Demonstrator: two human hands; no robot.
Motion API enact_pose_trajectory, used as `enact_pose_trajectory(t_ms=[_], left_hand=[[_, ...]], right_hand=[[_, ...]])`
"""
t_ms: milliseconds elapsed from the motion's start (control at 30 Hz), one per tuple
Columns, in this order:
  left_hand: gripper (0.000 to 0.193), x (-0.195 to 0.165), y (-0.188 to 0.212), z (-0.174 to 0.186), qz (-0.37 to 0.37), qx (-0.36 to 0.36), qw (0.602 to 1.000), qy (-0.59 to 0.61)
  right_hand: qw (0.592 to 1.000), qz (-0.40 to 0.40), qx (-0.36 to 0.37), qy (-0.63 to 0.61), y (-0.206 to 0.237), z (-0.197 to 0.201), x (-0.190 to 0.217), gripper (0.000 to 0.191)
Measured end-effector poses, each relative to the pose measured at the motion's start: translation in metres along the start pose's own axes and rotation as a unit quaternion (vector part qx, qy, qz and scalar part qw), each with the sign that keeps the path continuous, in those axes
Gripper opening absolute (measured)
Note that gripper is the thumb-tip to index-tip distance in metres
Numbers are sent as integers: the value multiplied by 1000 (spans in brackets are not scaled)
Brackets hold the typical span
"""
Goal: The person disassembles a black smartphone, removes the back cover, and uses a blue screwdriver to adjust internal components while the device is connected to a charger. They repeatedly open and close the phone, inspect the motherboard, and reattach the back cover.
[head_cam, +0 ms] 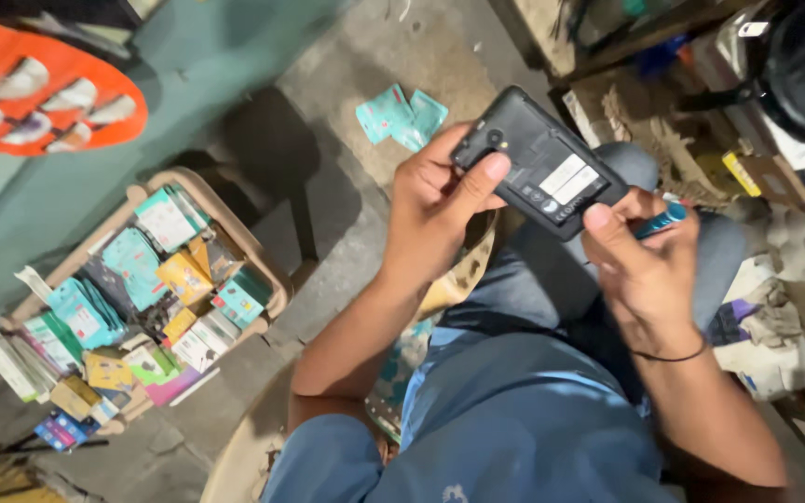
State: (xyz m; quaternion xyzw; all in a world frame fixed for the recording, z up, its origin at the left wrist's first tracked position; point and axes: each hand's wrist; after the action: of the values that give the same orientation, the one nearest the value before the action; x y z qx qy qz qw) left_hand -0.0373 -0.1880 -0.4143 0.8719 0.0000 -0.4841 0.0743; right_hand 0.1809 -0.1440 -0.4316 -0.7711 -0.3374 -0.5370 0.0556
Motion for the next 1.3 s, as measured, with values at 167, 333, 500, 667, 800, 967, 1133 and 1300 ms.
enact_pose_trajectory(t_ms=[167,333,500,667,800,967,1133,1300], left_hand=[[24,-18,-12,-3,-29,11,999,-31],[22,-44,-26,-1,-33,107,986,-121],[28,-57,-36,-24,-8,100,989,-110],[29,-63,-39,-47,-29,107,985,-129],[27,-70,-44,-65,-32,142,981,-126],[25,-78,-65,-101,16,181,982,-58],[52,-88,-88,-155,18,274,961,24],[108,-104,-102,-228,95,318,922,200]], right_hand=[[999,25,20,9,-10,-10,4,15],[999,10,50,9,-16,-4,25,12],[998,57,23,-15,-6,-10,32,19],[995,83,5,-54,14,-16,36,21],[994,101,10,-36,28,-15,57,23],[994,88,-10,62,49,2,93,18],[982,117,-26,148,59,34,120,25],[986,114,21,116,58,53,168,33]])
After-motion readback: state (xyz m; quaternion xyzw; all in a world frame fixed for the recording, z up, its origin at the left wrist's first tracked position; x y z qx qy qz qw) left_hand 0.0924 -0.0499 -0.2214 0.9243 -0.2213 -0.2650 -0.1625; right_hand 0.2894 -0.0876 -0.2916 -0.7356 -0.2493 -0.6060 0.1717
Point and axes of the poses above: each hand's wrist, its own y-axis away from the middle knuckle, its own z-axis out of the back of the hand, x = y × z, and after that the axes turned 15 degrees about x, right-handed
